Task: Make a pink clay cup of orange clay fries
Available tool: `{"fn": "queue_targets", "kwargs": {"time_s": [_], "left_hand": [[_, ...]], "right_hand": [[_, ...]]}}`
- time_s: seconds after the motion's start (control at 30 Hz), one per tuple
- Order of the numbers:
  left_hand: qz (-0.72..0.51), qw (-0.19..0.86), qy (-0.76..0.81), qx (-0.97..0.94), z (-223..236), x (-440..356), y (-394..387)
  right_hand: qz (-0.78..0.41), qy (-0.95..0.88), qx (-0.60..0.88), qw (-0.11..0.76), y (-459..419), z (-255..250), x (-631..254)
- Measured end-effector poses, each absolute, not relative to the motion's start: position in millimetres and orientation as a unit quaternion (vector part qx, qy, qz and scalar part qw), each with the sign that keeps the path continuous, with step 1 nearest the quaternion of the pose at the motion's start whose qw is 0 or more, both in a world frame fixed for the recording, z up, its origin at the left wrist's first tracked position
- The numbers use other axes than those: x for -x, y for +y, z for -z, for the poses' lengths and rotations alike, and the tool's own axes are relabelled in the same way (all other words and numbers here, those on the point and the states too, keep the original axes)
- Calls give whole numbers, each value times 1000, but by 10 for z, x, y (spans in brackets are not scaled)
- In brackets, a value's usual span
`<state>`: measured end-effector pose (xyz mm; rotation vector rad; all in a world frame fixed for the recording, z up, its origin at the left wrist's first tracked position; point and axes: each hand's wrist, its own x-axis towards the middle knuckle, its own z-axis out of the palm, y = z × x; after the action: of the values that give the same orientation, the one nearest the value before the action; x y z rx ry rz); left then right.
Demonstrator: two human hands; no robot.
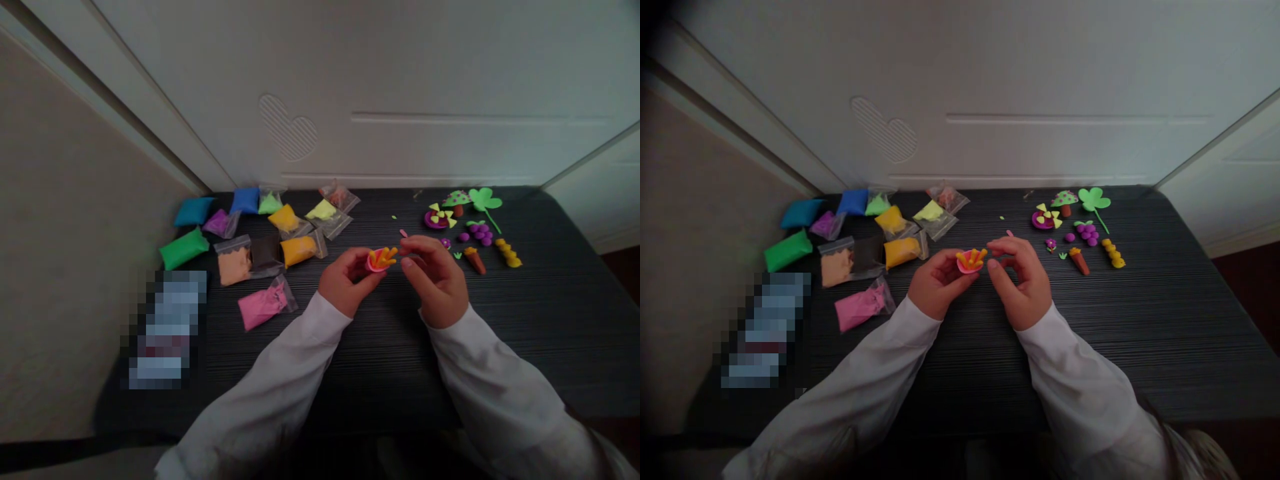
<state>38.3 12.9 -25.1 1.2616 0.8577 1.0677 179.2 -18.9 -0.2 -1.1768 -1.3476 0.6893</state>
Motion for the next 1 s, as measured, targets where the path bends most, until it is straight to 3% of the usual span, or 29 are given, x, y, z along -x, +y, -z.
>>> {"fn": "queue_targets", "kwargs": {"time_s": [0.5, 0.73, 1.0], "left_hand": [[-461, 528, 408, -585, 205, -352, 112], [-473, 523, 419, -572, 177, -375, 106], [-492, 541, 393, -557, 234, -371, 118]], "right_hand": [[-264, -605, 524, 538, -197, 13, -1784], [-311, -576, 518, 550, -184, 58, -1777], [-366, -612, 530, 460, -194, 111, -1680]]}}
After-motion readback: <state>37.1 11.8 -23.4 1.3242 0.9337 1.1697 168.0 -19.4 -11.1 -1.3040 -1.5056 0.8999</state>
